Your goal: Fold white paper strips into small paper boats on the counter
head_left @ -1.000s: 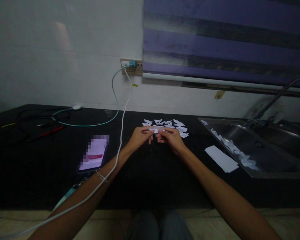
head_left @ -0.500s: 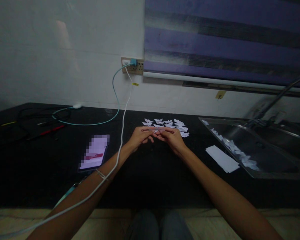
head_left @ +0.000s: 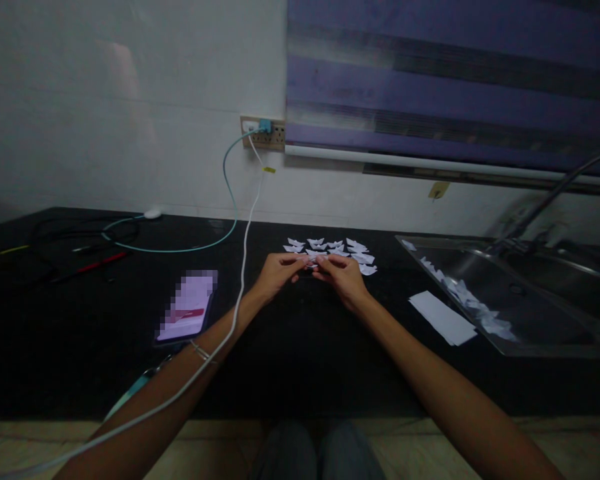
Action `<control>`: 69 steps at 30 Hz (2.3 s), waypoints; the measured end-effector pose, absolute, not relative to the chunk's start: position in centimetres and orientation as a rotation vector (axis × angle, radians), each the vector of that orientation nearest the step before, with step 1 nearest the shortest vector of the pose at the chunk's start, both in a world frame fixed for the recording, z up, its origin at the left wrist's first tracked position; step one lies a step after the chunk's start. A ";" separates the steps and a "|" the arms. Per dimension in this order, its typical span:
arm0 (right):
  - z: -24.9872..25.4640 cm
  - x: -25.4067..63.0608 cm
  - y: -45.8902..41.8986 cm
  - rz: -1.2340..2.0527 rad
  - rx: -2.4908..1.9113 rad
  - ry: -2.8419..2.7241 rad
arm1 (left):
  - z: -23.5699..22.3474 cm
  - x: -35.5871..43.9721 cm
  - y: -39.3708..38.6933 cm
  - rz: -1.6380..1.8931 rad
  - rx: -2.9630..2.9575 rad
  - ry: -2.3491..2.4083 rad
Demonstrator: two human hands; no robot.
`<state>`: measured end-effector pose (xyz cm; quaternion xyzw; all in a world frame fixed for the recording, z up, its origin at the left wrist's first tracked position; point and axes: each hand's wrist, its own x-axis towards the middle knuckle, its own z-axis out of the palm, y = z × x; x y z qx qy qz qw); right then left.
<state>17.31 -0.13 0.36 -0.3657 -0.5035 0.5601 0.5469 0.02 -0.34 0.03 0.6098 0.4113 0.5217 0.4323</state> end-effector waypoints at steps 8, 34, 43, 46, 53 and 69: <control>0.0 17.4 0.1 1.240 -0.874 -1.166 | 0.0 0.0 -0.2 1.309 1.595 1.050; 0.8 18.5 0.7 1.377 -0.727 -1.260 | 0.8 -1.0 -0.3 1.215 1.617 0.910; 0.8 19.1 0.4 1.612 -0.771 -1.347 | -0.5 -1.8 0.6 1.156 1.668 0.858; 0.8 19.2 0.4 1.659 -0.785 -1.390 | -0.5 -1.8 0.6 1.169 1.685 0.861; 1.0 19.1 0.3 1.573 -0.767 -1.450 | -0.4 -1.7 0.5 1.197 1.708 0.856; 0.7 19.2 0.6 1.372 -0.812 -1.632 | -0.4 -1.6 0.6 1.222 1.679 0.804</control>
